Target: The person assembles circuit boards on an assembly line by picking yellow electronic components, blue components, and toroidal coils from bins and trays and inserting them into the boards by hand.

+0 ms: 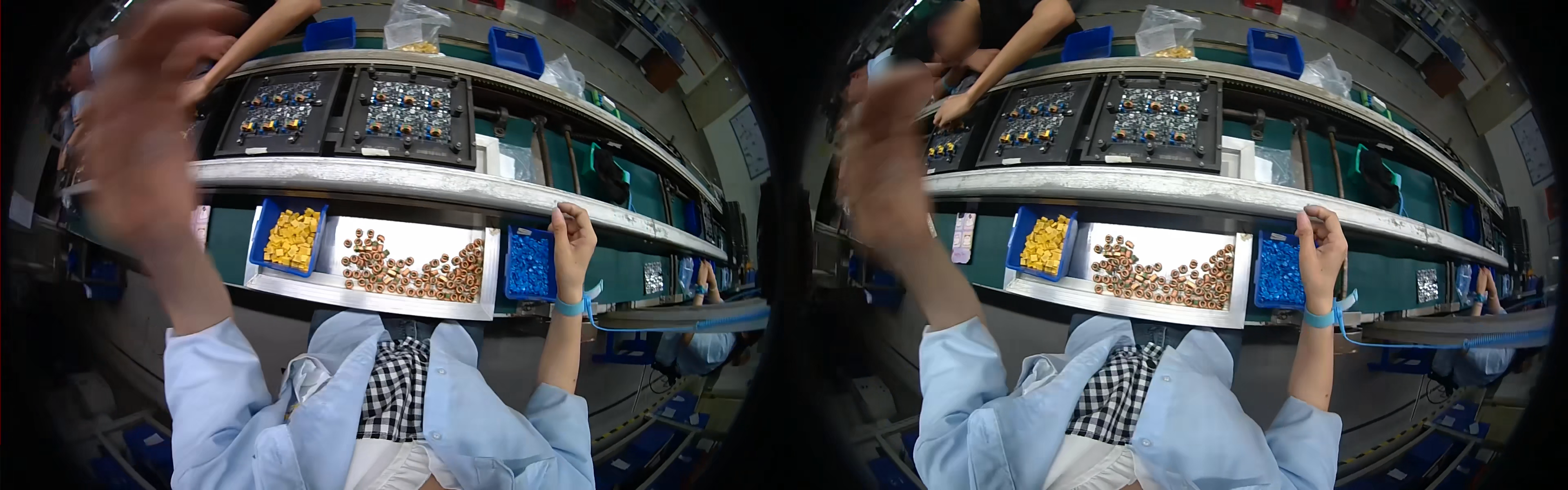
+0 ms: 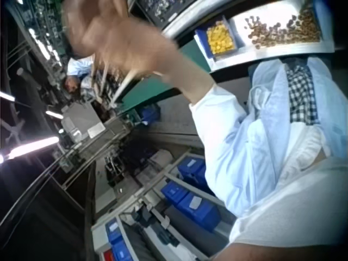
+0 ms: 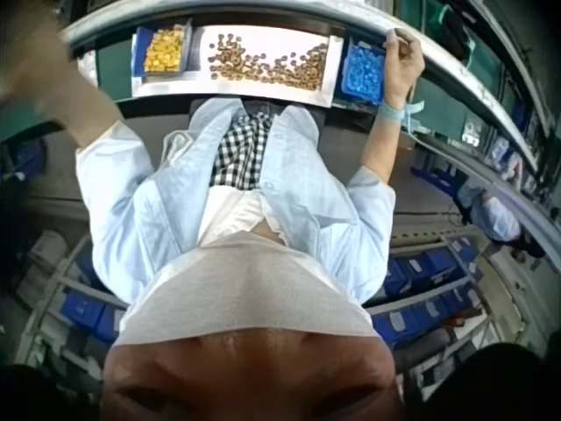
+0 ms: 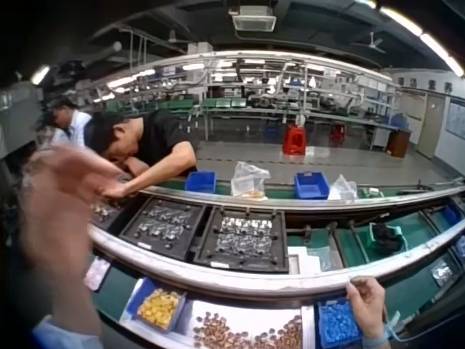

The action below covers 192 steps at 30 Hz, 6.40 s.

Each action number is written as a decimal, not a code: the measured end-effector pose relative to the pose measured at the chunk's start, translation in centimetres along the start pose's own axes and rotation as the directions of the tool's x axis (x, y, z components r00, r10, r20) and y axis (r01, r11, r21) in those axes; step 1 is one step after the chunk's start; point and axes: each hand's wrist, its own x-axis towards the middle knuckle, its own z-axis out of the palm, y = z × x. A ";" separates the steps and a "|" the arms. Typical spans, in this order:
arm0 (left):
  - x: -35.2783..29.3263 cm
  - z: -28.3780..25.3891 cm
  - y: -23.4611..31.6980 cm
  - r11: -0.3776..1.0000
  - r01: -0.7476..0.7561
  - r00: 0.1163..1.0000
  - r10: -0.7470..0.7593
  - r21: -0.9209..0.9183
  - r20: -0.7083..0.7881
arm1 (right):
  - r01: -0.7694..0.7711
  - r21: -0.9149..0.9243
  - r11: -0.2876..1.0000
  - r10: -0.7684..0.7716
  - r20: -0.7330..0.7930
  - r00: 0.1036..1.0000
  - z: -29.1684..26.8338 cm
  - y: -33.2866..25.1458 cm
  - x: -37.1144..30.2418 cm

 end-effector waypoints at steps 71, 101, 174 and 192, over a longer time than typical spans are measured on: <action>-11.1 -2.7 -10.5 0.538 0.245 0.549 -0.763 0.806 0.342 | 0.149 -0.204 0.968 0.002 0.596 0.803 15.5 -1.3 13.4; -12.8 -3.6 -11.1 0.427 0.750 0.406 -0.900 0.505 0.158 | 0.322 -0.323 0.890 -0.046 0.640 0.767 15.4 -1.9 13.8; -24.6 29.9 -16.3 0.962 -0.174 0.225 -0.170 0.211 0.959 | 0.385 -0.591 0.709 0.060 0.595 0.802 19.4 0.5 21.2; -22.9 27.4 -13.9 0.974 -0.159 0.322 -0.102 0.159 0.941 | 0.304 -0.822 0.482 0.261 0.466 0.846 21.6 -0.9 21.6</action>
